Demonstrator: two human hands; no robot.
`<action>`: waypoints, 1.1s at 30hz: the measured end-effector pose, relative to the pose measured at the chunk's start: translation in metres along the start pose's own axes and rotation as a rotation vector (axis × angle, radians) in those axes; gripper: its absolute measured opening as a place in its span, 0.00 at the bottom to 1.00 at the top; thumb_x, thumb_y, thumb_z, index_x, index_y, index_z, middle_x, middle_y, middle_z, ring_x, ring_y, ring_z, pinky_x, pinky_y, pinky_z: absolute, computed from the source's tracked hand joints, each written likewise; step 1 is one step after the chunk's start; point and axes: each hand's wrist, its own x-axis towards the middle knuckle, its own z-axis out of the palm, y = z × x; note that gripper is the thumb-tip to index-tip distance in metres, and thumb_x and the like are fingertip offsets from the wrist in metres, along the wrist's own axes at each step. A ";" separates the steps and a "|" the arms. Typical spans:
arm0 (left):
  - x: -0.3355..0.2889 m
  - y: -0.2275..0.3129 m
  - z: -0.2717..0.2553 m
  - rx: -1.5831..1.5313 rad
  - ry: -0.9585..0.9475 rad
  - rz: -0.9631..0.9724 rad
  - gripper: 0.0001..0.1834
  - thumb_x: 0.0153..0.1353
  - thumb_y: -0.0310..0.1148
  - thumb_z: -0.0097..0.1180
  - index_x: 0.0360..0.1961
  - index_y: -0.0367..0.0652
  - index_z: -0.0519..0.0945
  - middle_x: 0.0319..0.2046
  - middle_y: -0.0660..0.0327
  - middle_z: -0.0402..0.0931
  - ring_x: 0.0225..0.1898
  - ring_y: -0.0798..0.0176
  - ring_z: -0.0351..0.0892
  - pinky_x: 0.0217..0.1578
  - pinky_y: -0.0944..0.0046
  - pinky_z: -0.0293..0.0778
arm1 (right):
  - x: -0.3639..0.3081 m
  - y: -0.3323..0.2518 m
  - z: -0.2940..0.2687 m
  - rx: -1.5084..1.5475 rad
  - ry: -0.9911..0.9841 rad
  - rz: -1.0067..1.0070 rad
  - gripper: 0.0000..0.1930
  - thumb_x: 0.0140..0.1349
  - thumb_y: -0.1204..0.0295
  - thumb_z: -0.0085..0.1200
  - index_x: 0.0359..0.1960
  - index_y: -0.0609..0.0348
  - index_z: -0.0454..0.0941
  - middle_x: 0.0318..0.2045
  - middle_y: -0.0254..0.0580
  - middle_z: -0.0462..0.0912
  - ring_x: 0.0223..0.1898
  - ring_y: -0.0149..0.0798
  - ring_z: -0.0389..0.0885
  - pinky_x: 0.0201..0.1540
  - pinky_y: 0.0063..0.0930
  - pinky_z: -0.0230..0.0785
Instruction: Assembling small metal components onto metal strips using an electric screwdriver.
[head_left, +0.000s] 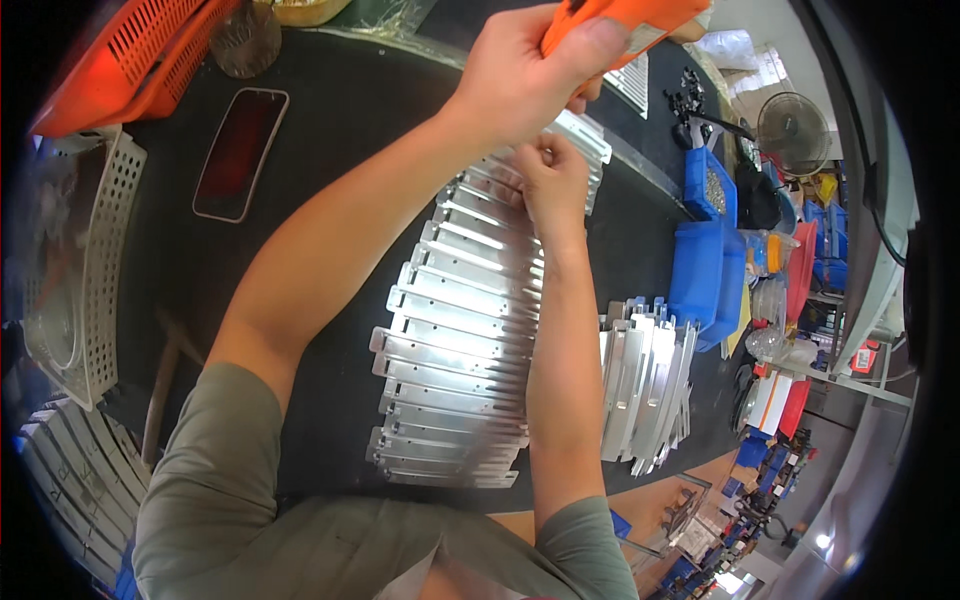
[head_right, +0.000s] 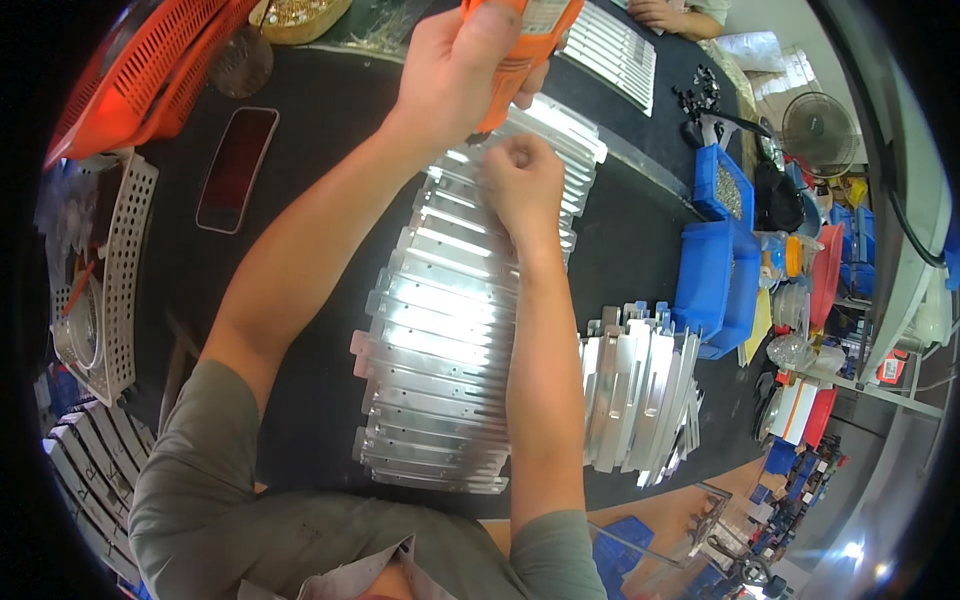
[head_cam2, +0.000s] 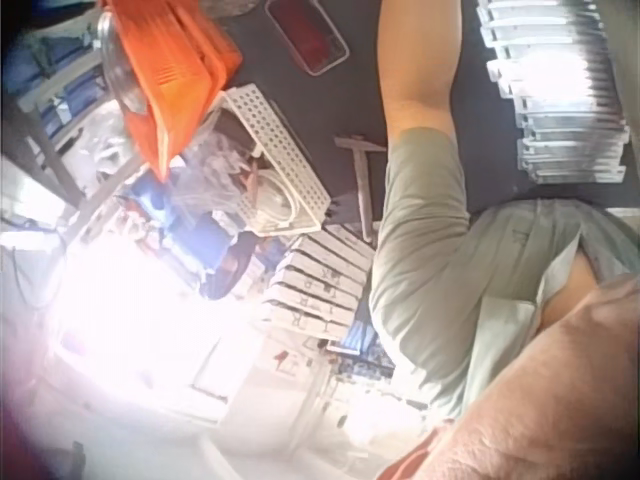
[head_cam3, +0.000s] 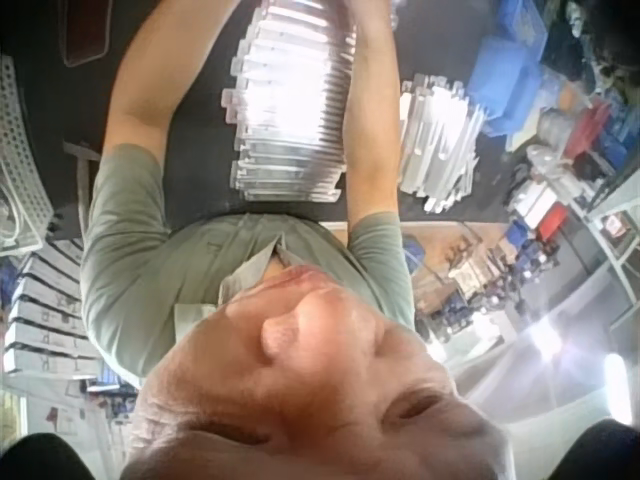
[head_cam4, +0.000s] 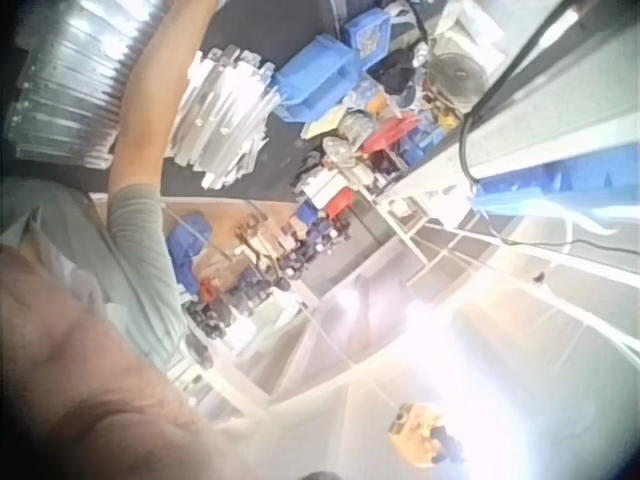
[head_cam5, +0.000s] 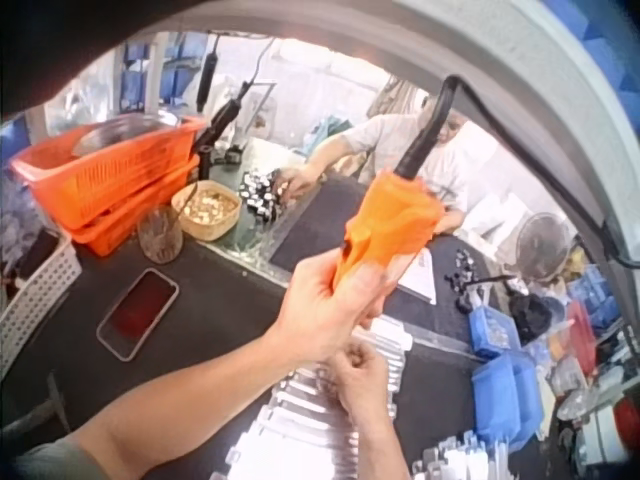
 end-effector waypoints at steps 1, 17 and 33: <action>-0.003 0.004 0.004 0.105 0.003 -0.007 0.30 0.72 0.58 0.53 0.40 0.35 0.79 0.25 0.62 0.76 0.25 0.71 0.73 0.26 0.67 0.71 | -0.001 -0.001 -0.008 0.302 0.050 0.144 0.05 0.61 0.73 0.56 0.30 0.62 0.78 0.19 0.34 0.73 0.19 0.27 0.66 0.22 0.27 0.58; 0.006 -0.022 -0.006 0.271 0.096 -0.066 0.43 0.66 0.73 0.48 0.43 0.34 0.81 0.28 0.59 0.80 0.28 0.69 0.80 0.28 0.67 0.75 | 0.014 0.014 -0.005 0.208 0.075 0.123 0.10 0.60 0.74 0.56 0.37 0.69 0.86 0.21 0.33 0.81 0.20 0.22 0.72 0.23 0.22 0.62; 0.006 -0.018 -0.002 0.224 -0.044 -0.082 0.36 0.68 0.65 0.54 0.32 0.36 0.79 0.22 0.61 0.76 0.23 0.70 0.75 0.26 0.67 0.73 | 0.012 -0.004 0.003 -0.190 -0.061 0.048 0.11 0.61 0.70 0.66 0.43 0.58 0.89 0.21 0.38 0.84 0.23 0.32 0.80 0.31 0.32 0.70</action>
